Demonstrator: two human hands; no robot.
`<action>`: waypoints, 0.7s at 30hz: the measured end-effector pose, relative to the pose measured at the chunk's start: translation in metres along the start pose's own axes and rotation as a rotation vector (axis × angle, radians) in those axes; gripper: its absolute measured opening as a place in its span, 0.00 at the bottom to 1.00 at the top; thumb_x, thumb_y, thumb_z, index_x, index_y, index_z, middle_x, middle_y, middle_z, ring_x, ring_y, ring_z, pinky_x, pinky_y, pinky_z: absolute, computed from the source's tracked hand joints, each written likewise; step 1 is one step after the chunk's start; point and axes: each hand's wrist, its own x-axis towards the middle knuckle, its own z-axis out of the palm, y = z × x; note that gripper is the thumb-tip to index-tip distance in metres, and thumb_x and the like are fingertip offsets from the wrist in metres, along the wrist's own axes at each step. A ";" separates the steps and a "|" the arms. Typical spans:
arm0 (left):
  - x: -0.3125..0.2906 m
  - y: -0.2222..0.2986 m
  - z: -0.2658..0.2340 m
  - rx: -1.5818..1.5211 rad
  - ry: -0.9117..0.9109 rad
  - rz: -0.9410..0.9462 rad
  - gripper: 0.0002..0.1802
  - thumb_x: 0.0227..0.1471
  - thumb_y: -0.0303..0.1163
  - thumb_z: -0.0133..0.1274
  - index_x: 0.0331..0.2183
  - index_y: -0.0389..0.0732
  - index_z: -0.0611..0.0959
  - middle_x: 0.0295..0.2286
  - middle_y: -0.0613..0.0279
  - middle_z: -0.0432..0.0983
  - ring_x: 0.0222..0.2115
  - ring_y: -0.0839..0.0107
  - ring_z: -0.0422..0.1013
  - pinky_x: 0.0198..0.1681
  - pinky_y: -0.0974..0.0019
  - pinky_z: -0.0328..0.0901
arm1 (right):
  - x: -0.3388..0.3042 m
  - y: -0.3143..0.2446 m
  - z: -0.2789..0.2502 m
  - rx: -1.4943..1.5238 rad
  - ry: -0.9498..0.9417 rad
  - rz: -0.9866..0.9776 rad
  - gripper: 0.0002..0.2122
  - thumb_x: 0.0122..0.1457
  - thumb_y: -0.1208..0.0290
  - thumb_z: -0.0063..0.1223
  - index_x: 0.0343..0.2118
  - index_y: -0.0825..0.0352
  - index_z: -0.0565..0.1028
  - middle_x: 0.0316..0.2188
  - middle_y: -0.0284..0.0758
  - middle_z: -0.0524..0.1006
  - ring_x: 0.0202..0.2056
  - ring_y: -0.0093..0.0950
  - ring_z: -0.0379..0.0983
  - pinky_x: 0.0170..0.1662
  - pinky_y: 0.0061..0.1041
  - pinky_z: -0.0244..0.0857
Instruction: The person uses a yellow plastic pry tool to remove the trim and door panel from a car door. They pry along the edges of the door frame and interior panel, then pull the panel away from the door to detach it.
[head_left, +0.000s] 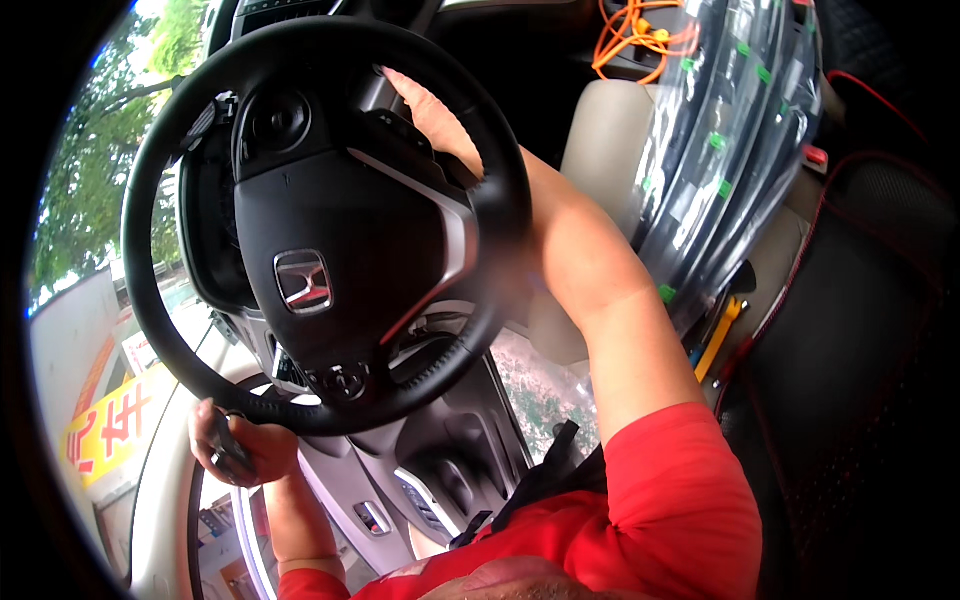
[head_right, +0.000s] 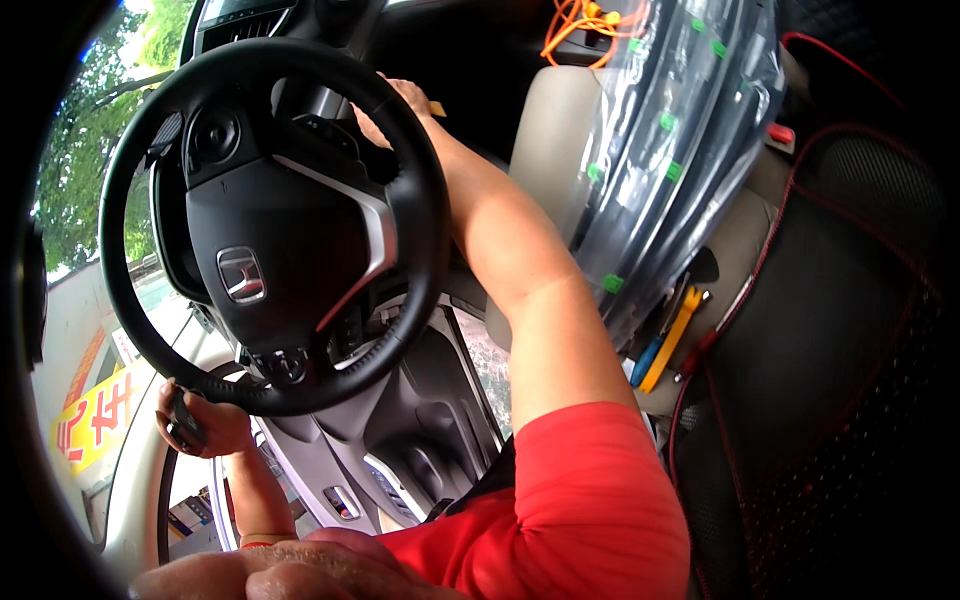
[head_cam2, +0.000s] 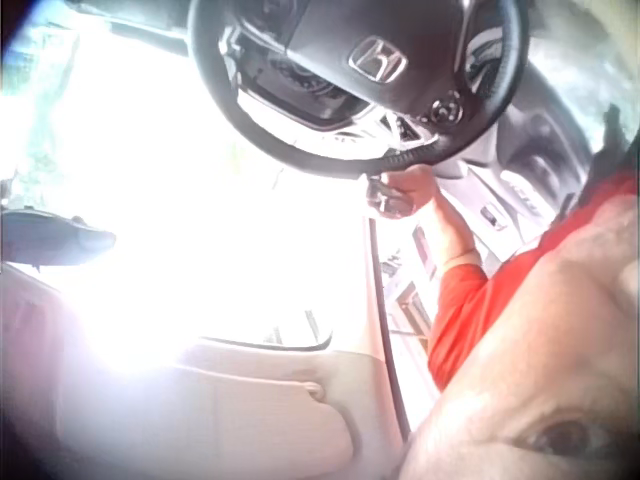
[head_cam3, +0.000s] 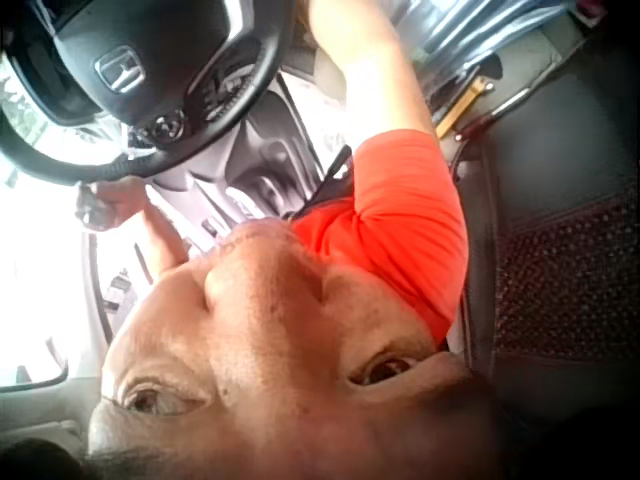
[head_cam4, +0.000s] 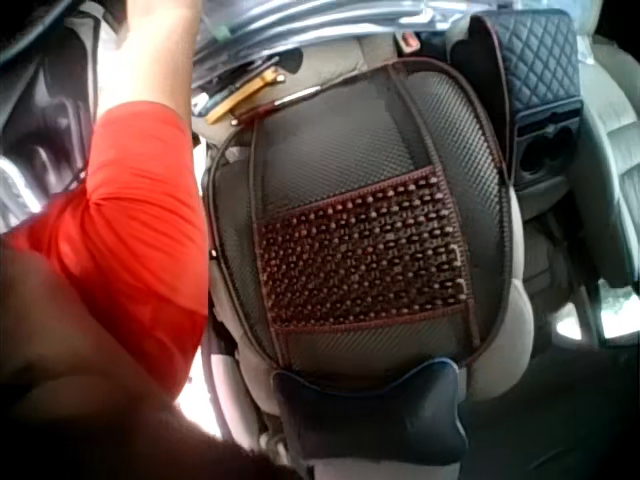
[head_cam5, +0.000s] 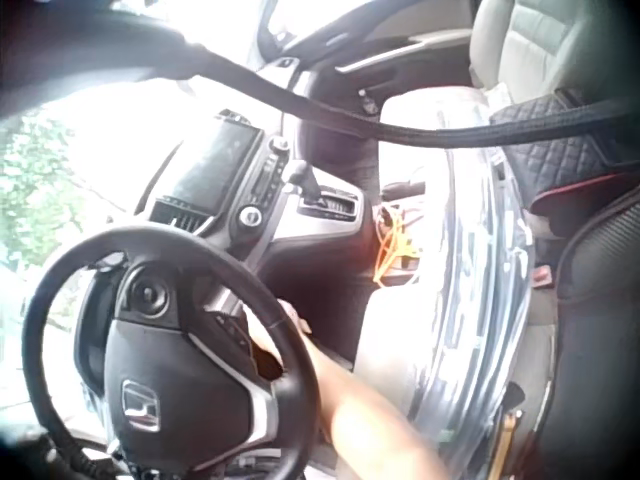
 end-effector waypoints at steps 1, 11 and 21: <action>-0.002 -0.001 -0.002 -0.130 0.002 -0.075 0.18 0.64 0.34 0.53 0.46 0.28 0.72 0.40 0.48 0.76 0.39 0.59 0.75 0.45 0.56 0.70 | 0.004 0.000 -0.007 -0.070 -0.048 -0.067 0.13 0.61 0.62 0.48 0.38 0.64 0.81 0.37 0.44 0.83 0.42 0.42 0.81 0.49 0.37 0.74; 0.008 0.016 0.009 -0.196 0.088 -0.060 0.15 0.60 0.30 0.52 0.44 0.28 0.74 0.39 0.47 0.77 0.39 0.57 0.75 0.47 0.57 0.71 | -0.010 -0.032 -0.046 0.230 0.008 0.016 0.07 0.55 0.65 0.55 0.25 0.62 0.79 0.25 0.37 0.81 0.29 0.35 0.80 0.36 0.32 0.76; 0.019 0.021 -0.008 -0.112 -0.169 0.106 0.28 0.52 0.17 0.54 0.56 0.30 0.69 0.45 0.42 0.73 0.42 0.50 0.74 0.48 0.48 0.69 | -0.047 -0.039 -0.062 0.850 -0.066 0.221 0.11 0.59 0.73 0.55 0.44 0.69 0.75 0.29 0.35 0.79 0.29 0.28 0.77 0.35 0.26 0.72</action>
